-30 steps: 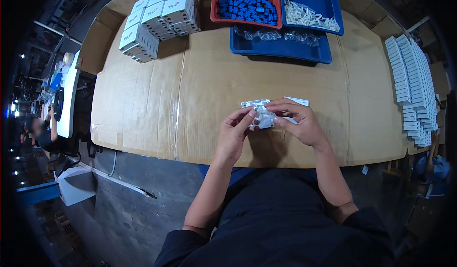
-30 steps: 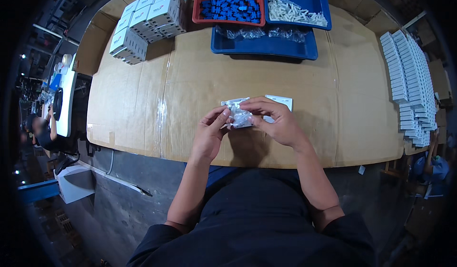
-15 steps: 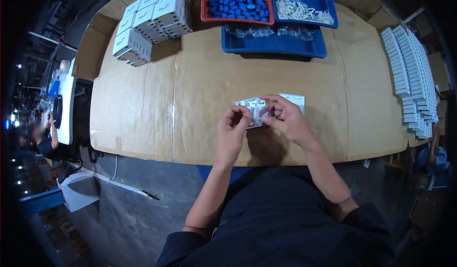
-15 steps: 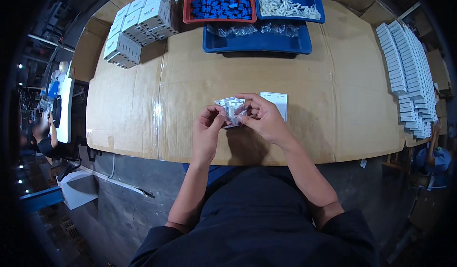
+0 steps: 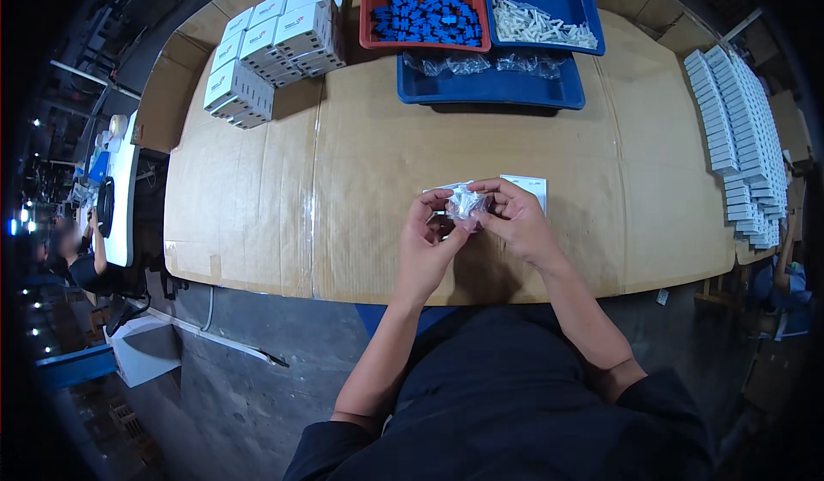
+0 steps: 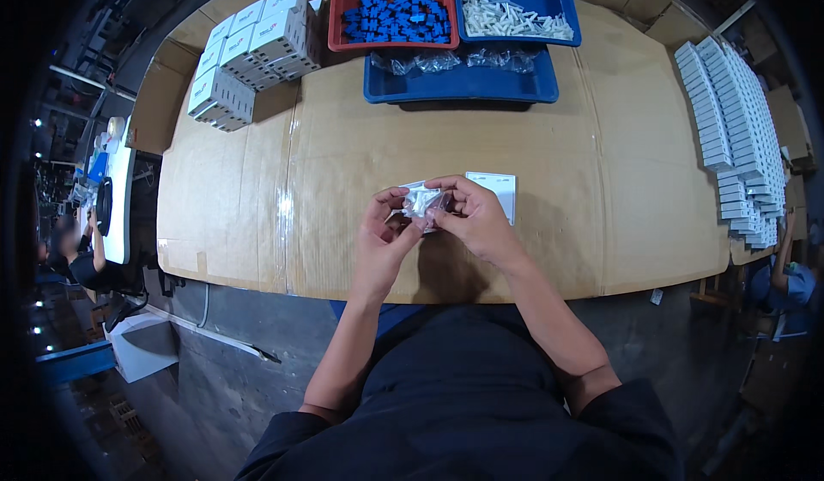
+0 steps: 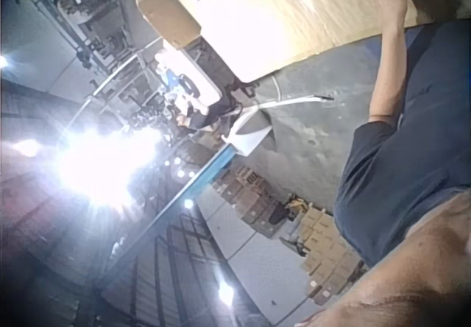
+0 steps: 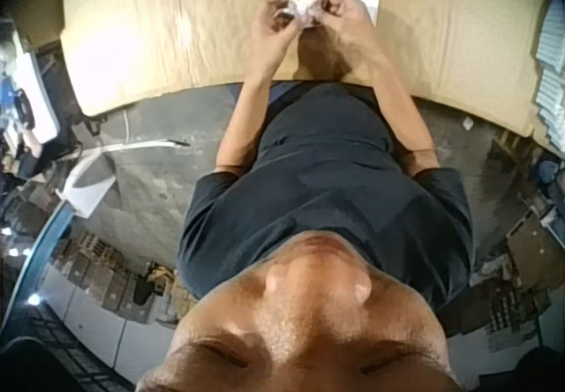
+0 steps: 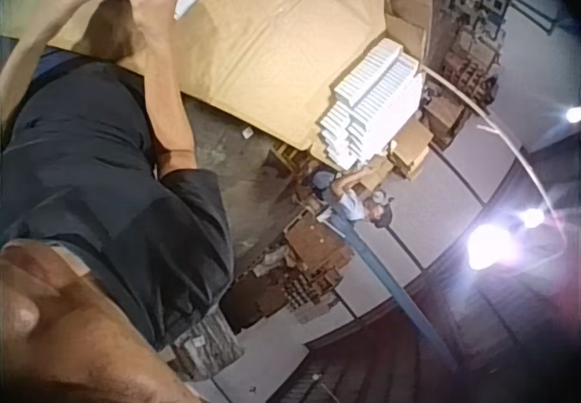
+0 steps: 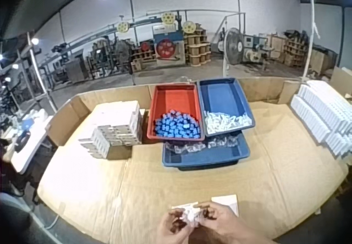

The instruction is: Packing a small component and its accessories into a white box.

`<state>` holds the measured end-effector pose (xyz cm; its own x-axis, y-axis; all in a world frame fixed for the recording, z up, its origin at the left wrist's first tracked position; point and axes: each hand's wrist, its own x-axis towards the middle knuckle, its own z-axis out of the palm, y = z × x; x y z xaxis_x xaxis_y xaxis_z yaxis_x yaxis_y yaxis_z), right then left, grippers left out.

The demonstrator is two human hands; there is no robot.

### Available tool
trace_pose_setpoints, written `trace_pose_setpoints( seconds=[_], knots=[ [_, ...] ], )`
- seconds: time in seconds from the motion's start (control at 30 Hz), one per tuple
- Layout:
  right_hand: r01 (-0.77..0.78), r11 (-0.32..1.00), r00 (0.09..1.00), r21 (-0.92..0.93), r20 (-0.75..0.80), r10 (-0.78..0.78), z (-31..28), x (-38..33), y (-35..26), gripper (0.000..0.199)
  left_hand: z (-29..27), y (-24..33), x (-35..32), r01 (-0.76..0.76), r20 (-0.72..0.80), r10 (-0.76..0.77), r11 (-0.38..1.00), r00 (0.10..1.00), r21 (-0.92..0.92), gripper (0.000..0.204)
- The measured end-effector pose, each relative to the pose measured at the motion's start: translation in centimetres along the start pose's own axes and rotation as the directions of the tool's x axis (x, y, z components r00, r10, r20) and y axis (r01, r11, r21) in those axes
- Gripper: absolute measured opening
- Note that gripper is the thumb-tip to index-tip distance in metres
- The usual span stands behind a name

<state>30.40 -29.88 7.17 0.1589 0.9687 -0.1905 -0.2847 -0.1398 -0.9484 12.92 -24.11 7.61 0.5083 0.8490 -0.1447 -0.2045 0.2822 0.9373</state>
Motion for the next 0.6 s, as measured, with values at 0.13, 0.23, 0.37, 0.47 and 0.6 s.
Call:
trace_pose_setpoints(
  seconds=[0.13, 0.23, 0.37, 0.47, 0.6],
  knots=[
    [0.024, 1.000, 0.998, 0.021, 0.050, -0.025, 0.1, 0.0, 0.0, 0.041, -0.2, -0.5, 0.3, 0.005, -0.047, -0.004, 1.000, 0.999, 0.024, 0.038],
    [0.015, 1.000, 0.998, 0.027, 0.055, -0.016, 0.0, 0.0, 0.1, 0.043, -0.6, -1.0, 0.4, 0.023, -0.061, -0.020, 0.999, 0.998, 0.044, 0.034],
    [0.025, 0.999, 0.999, 0.032, 0.028, -0.026, 0.1, 0.1, 0.2, 0.045, -1.1, -1.8, 0.1, 0.122, -0.106, -0.122, 0.993, 0.987, -0.006, 0.031],
    [0.009, 0.999, 1.000, 0.050, -0.011, -0.009, 0.2, 0.1, 0.0, 0.047, -0.9, -1.8, 0.1, 0.048, -0.120, -0.047, 0.999, 0.992, 0.006, 0.029],
    [0.008, 1.000, 1.000, 0.001, 0.018, -0.008, -0.2, 0.0, 0.2, 0.045, -0.3, 0.1, 0.2, 0.118, -0.117, -0.140, 0.976, 0.983, -0.181, 0.027]
  ],
)
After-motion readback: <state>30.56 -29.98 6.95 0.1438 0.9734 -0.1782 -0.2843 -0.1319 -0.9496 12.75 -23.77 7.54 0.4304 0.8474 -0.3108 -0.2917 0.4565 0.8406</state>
